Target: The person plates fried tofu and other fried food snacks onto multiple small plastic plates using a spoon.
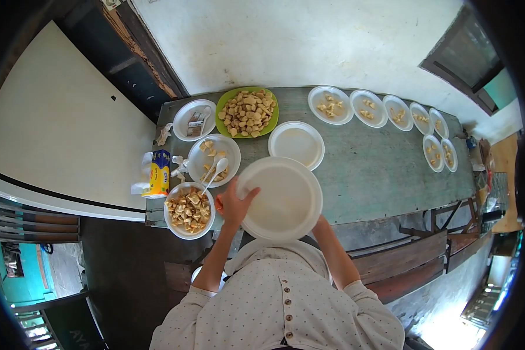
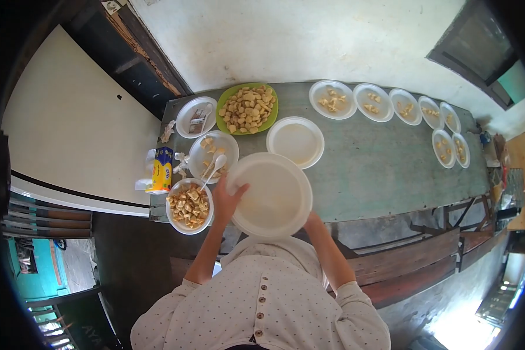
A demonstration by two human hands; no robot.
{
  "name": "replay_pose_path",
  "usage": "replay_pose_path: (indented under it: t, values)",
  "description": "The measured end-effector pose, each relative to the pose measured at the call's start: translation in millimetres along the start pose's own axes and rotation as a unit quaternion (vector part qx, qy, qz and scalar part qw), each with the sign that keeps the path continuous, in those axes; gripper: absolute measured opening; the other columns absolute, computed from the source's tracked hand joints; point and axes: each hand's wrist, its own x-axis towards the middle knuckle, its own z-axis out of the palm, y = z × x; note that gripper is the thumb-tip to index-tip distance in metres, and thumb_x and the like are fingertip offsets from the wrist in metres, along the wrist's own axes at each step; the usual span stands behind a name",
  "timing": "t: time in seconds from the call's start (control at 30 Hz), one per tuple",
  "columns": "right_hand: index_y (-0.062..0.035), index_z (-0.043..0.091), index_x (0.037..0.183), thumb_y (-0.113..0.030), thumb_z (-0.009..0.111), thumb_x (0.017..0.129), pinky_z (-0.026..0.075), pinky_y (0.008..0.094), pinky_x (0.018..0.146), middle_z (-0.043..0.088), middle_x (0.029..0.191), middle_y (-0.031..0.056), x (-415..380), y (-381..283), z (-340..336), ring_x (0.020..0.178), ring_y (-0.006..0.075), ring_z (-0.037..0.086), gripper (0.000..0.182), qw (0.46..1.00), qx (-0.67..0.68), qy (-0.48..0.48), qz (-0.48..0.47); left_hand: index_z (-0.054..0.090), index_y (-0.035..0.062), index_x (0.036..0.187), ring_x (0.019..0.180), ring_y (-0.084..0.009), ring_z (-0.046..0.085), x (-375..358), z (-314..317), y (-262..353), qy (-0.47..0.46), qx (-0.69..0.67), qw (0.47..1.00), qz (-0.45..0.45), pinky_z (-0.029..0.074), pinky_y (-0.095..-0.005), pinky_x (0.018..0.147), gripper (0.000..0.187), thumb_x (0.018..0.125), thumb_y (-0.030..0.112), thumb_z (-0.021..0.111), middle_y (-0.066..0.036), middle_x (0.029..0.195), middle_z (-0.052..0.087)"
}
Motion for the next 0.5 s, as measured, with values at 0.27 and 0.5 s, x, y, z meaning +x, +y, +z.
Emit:
replay_pose_path:
  t: [0.27,0.5]
  values:
    - [-0.0024,0.051,0.115,-0.015,0.052,0.084,0.048,0.0276,0.073,0.059,0.102,0.0080,-37.5,-29.7,1.2,0.087,0.0144,0.057,0.033,0.994,-0.073,0.068,-0.036,0.053,0.0003,0.095,0.071,-0.0222,0.060,-21.8,10.8,20.0,-0.079,0.007,0.988,0.129,0.044,-0.0313,0.068,0.044,0.065,0.024,0.075,-0.013,0.080,0.062]
    - [-0.0024,0.052,0.113,-0.014,0.050,0.086,0.049,0.0274,0.070,0.059,0.099,0.0078,-46.9,-38.9,-7.5,0.085,0.0140,0.058,0.029,0.998,-0.061,0.008,-0.030,0.052,0.0007,0.093,0.074,-0.0238,0.061,-28.4,16.6,21.7,-0.103,0.009,0.985,0.138,0.046,-0.0316,0.066,0.039,0.066,0.021,0.073,-0.014,0.080,0.061]
